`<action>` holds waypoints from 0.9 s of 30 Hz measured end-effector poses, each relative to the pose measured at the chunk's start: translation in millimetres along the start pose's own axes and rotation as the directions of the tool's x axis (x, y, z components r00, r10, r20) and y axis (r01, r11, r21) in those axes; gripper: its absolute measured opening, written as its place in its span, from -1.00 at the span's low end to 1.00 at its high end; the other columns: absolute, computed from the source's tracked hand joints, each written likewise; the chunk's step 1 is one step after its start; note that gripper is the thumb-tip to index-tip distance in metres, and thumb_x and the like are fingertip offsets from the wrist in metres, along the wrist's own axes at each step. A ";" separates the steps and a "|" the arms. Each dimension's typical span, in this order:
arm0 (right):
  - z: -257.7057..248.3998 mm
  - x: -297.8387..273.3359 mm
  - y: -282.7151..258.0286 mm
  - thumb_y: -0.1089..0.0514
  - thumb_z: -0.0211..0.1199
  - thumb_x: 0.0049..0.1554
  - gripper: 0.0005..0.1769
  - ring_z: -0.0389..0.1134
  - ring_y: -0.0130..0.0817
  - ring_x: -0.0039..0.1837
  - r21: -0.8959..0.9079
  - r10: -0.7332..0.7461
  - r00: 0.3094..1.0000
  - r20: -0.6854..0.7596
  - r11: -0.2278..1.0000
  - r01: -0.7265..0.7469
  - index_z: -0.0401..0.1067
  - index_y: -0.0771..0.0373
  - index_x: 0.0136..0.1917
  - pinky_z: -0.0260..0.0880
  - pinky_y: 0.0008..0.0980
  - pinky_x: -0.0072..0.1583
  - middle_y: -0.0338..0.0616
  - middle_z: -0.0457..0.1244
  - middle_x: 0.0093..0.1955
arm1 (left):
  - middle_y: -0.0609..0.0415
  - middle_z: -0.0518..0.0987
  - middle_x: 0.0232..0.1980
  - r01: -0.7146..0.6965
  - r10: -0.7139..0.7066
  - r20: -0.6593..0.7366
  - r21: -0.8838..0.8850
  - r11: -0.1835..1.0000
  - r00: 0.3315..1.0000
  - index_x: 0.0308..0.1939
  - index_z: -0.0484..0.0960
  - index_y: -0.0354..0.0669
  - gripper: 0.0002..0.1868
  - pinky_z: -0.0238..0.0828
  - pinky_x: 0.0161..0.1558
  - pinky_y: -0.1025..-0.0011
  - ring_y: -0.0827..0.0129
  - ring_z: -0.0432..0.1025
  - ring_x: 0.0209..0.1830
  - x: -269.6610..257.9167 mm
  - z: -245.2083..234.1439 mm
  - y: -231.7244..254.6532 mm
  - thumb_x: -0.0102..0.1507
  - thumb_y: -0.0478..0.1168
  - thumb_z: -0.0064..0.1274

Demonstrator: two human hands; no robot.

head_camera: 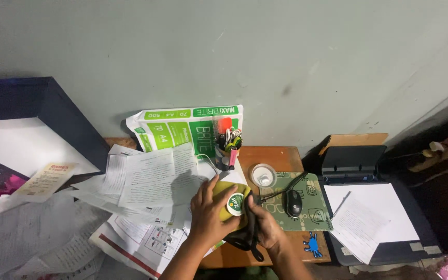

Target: The person cleans a desk by wiping the surface with a cloth, then organizes various items including a small container, a pouch, and a pen holder. They finish by crumpling several papers and tossing them onto the floor before sorting through the remaining documents.

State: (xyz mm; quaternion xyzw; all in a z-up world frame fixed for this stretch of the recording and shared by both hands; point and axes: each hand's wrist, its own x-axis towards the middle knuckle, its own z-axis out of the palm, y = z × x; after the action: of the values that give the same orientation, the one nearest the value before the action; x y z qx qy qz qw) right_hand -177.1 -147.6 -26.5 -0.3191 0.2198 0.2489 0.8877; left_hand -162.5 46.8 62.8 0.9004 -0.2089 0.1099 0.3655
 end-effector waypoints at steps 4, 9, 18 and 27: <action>-48.0 20.8 8.3 -0.27 0.23 0.27 -0.34 0.42 -0.14 -0.01 -0.070 -0.079 0.995 0.054 0.994 0.083 0.44 0.38 0.28 0.45 -0.17 0.01 0.01 0.41 0.05 | -0.11 0.19 0.48 -0.092 0.091 0.025 0.030 0.995 0.996 0.33 0.52 0.24 -0.12 -0.06 0.32 -0.15 -0.21 0.04 0.47 -0.4 -4.3 0.1 -0.10 -0.01 0.41; 10.5 -11.3 -5.5 -0.15 0.27 0.05 -0.41 0.47 -0.18 -0.04 -0.032 -0.082 0.984 -0.160 0.996 0.078 0.44 0.31 0.20 0.52 -0.19 0.01 -0.04 0.44 -0.02 | -0.08 0.24 0.45 -0.098 0.098 0.048 -0.005 0.995 0.994 0.31 0.53 0.23 -0.16 -0.08 0.34 -0.14 -0.21 0.05 0.48 -1.4 -6.0 4.5 -0.07 0.00 0.42; -6.1 -6.8 0.9 -0.04 0.36 0.13 -0.49 0.44 -0.22 -0.06 -0.087 -0.254 0.966 -0.047 0.965 0.249 0.43 0.26 0.26 0.46 -0.22 -0.05 -0.10 0.40 -0.03 | -0.07 0.28 0.46 -0.065 0.073 0.028 -0.211 0.975 0.997 0.32 0.50 0.01 -0.15 0.07 0.38 -0.02 -0.09 0.16 0.46 -11.0 2.5 3.5 -0.06 -0.06 0.40; 27.0 -34.0 -5.4 -0.27 0.13 0.19 -0.39 0.43 -0.08 0.06 0.149 -0.013 0.998 -0.069 0.989 0.024 0.46 0.22 0.27 0.47 -0.07 0.12 0.01 0.42 0.09 | -0.15 0.27 0.45 -0.232 0.224 -0.088 -0.087 0.969 0.971 0.29 0.60 0.14 -0.21 0.07 0.35 -0.04 -0.12 0.17 0.45 -11.4 -0.2 8.5 -0.02 0.14 0.45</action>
State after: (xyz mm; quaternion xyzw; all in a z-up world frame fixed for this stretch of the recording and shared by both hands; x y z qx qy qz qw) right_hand -194.1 -143.3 13.5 -0.2617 0.2651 0.2124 0.9034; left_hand -176.6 44.8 64.2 0.8467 -0.3018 0.1757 0.4014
